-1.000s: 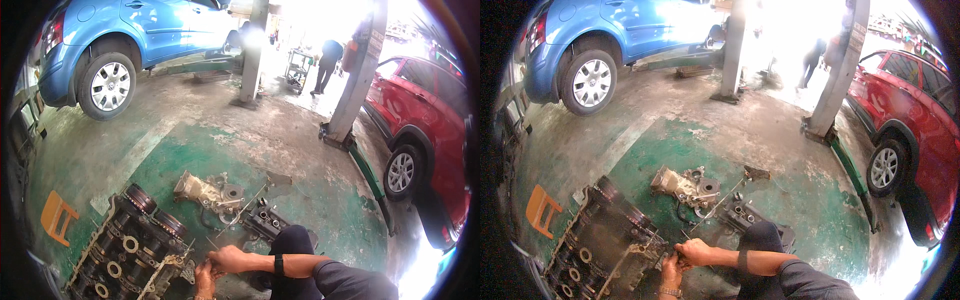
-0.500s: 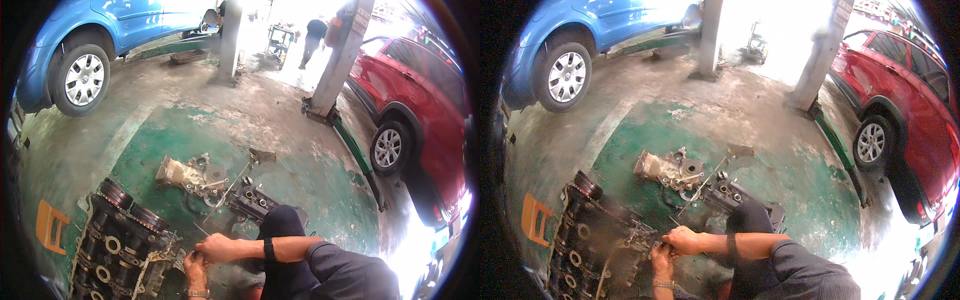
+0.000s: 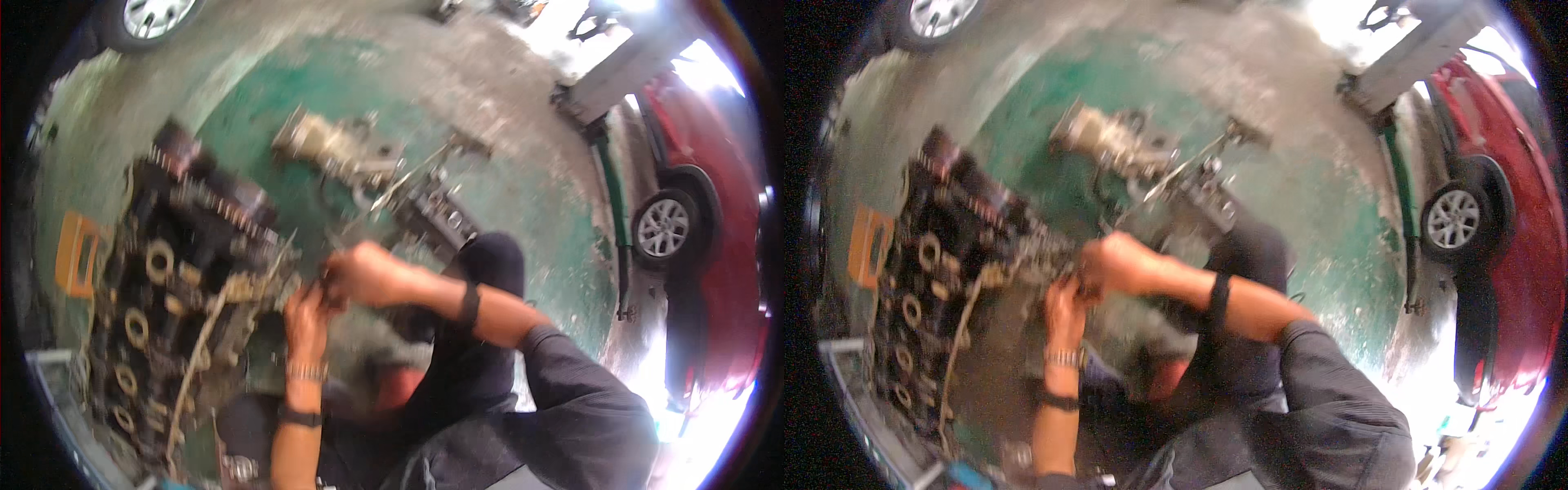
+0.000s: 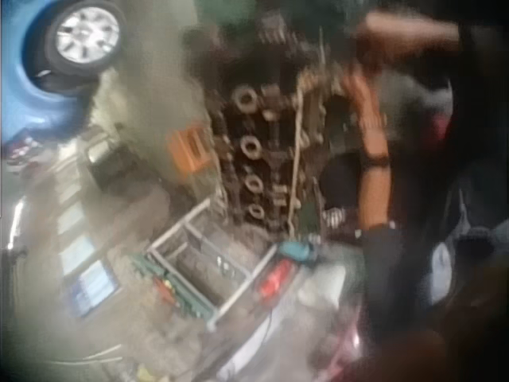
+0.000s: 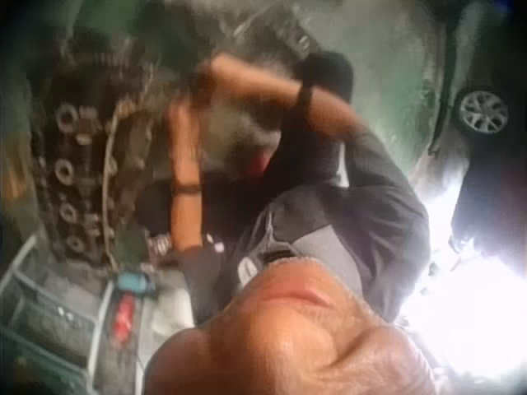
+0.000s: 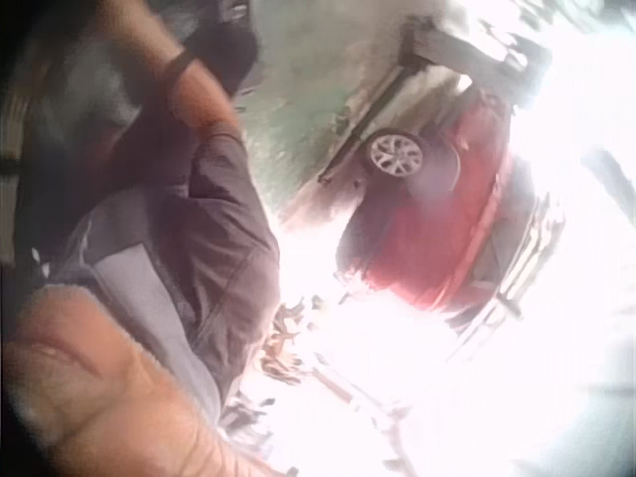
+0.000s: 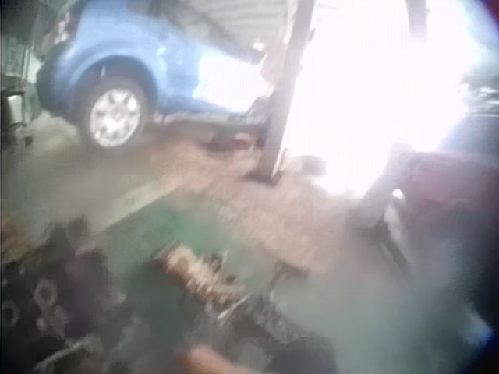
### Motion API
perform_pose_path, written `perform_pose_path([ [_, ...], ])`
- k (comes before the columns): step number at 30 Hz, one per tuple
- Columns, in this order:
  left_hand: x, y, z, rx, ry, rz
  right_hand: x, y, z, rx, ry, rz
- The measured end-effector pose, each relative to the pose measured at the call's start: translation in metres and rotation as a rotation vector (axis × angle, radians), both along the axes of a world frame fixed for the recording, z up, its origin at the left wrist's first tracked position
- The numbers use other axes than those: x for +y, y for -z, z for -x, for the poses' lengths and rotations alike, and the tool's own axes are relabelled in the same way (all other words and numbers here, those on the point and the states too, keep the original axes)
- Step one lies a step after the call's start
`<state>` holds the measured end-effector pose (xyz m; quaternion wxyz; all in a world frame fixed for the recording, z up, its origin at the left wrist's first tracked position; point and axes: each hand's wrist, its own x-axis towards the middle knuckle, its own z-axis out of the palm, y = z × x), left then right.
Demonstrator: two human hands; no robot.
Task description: The person sits on the floor and uses a screwdriver to pry and remove small metal components from a disassembled engine block. They handle several small parts, placing them on the floor beside the engine.
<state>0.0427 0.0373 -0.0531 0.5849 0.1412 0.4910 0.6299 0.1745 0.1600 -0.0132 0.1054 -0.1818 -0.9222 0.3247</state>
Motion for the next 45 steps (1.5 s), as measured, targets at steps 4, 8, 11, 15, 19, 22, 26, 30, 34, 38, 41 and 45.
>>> perform_pose_path([
  [4, -0.001, -0.002, 0.003, -0.118, 0.077, -0.094, 0.01, -0.006, -0.003, -0.03, 0.319, 0.745],
  [8, 0.002, -0.007, 0.002, -0.215, 0.018, -0.125, 0.015, -0.012, -0.006, 0.091, 0.426, 1.163],
  [11, 0.004, -0.008, 0.002, -0.24, 0.022, -0.13, 0.017, -0.008, -0.007, 0.177, 0.489, 1.267],
  [15, 0.004, -0.006, 0.004, -0.331, 0.004, -0.137, 0.024, 0.001, -0.01, 0.332, 0.455, 1.546],
  [19, 0.004, -0.006, 0.007, -0.337, 0.001, -0.147, 0.027, 0.008, -0.009, 0.452, 0.41, 1.758],
  [22, 0.003, -0.008, 0.007, -0.34, -0.006, -0.138, 0.026, 0.009, -0.01, 0.567, 0.387, 1.85],
  [26, 0.003, -0.01, 0.007, -0.345, -0.023, -0.131, 0.027, 0.007, -0.008, 0.681, 0.208, 1.992],
  [30, 0.003, -0.012, 0.006, -0.329, -0.004, -0.167, 0.024, 0.005, -0.007, 0.722, 0.106, 2.054],
  [34, 0.003, -0.013, 0.006, -0.302, 0.001, -0.147, 0.021, 0.004, -0.006, 0.714, 0.064, 2.084],
  [38, 0.003, -0.016, 0.006, -0.292, -0.012, -0.14, 0.02, 0.004, -0.005, 0.675, 0.097, 2.037],
  [41, 0.002, -0.018, 0.006, -0.274, -0.013, -0.137, 0.019, 0.003, -0.004, 0.617, 0.17, 1.929],
  [45, 0.003, -0.019, 0.006, -0.262, -0.021, -0.108, 0.011, 0.002, -0.002, 0.503, 0.38, 1.614],
])
